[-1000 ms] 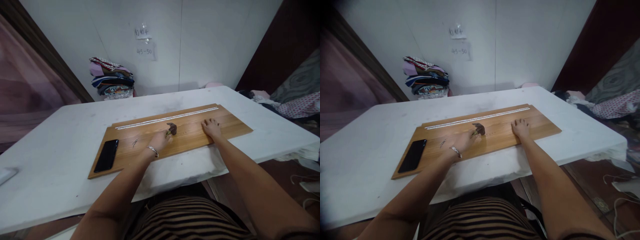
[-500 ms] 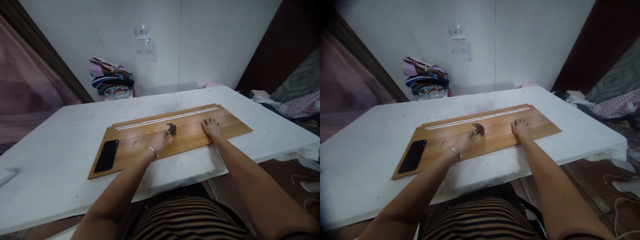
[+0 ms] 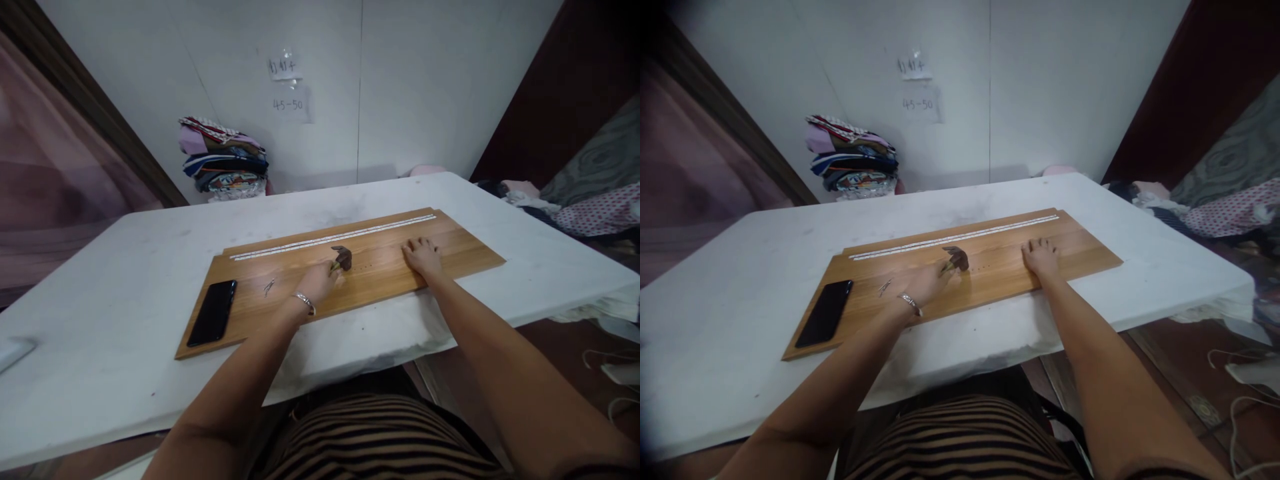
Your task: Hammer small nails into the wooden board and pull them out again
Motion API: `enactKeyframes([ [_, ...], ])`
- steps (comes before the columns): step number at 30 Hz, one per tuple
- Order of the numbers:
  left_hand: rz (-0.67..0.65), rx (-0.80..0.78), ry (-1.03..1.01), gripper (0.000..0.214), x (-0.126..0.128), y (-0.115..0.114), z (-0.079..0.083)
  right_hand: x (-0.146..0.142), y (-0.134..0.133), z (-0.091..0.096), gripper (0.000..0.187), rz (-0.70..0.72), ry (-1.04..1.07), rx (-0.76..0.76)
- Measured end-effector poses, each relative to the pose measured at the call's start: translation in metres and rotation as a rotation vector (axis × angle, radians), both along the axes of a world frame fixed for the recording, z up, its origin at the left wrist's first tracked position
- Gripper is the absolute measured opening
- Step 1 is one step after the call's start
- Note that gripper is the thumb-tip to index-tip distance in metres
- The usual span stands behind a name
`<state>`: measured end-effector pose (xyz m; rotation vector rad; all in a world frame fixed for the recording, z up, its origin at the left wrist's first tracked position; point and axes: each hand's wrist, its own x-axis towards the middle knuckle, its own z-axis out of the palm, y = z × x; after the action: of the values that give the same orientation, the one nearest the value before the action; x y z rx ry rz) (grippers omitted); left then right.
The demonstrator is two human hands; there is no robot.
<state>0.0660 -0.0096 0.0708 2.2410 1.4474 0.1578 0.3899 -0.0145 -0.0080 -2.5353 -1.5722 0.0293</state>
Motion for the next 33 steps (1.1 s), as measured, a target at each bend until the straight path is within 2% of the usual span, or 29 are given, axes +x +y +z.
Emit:
enactKeyframes([
  [19, 0.019, 0.011, -0.007, 0.028, -0.0017, 0.0007, 0.0008, 0.0000, -0.0004, -0.0013, 0.054, -0.001, 0.004, 0.010],
  [33, 0.013, 0.014, -0.067, 0.026, -0.0040, 0.0039, -0.0046, -0.0004, -0.0024, -0.0018, 0.049, 0.004, -0.026, 0.018],
])
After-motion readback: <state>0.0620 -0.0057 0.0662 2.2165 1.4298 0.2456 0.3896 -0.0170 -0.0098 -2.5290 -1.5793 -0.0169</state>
